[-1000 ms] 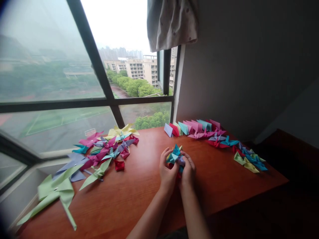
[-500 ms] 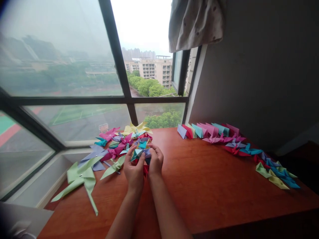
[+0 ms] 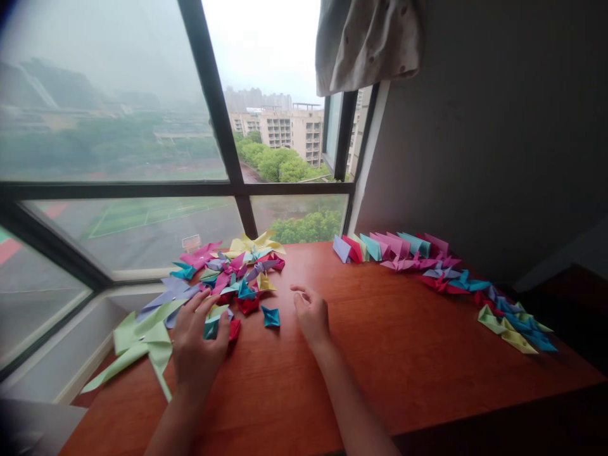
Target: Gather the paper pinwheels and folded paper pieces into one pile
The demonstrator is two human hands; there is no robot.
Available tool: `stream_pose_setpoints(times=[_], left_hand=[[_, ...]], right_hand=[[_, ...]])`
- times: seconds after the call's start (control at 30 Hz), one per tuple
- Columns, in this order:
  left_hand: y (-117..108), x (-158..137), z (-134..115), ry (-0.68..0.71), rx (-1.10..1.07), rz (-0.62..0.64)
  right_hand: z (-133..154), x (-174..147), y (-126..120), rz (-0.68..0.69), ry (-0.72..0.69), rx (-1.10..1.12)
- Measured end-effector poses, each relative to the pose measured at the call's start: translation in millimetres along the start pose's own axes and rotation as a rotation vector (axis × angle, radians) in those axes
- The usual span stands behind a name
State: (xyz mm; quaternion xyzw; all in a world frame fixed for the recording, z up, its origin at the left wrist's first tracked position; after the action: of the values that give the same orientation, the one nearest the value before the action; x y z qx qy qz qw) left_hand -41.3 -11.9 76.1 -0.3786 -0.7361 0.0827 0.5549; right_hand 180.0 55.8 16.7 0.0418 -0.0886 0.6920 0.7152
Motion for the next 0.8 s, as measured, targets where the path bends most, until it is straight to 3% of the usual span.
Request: stream_pose_setpoints(times=[0.27,0.37,0.57,0.8], left_hand=[[23,-12,-55,0.096,-0.227,0.131],[46,-22,-83,0.071,-0.344,0.293],[85,-41,-142,0.094,-0.595,0.734],[107,-59,-181,0.150,-0.731,0.951]], right_hand=[[-27,-41,-121,-0.226,0.047,-0.180],[-31,-53,-160,-0.317,0.061,-0.201],[-41,-70,-231,-0.444,0.085,-0.277],[-38,-99,-329,-0.577,0.089,-0.575]])
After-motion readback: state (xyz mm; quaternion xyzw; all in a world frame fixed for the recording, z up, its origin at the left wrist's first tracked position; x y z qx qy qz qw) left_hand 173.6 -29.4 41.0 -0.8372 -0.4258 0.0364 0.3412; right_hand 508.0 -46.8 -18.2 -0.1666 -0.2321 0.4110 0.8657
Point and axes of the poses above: each hand's wrist, its own x-axis towards the middle knuckle, its own y-axis out of the palm, z = x × y, the point moved 4 cm from there along x, towards the middle knuckle, and after that the axes turned 7 degrees about z, right-handed, at the moved point
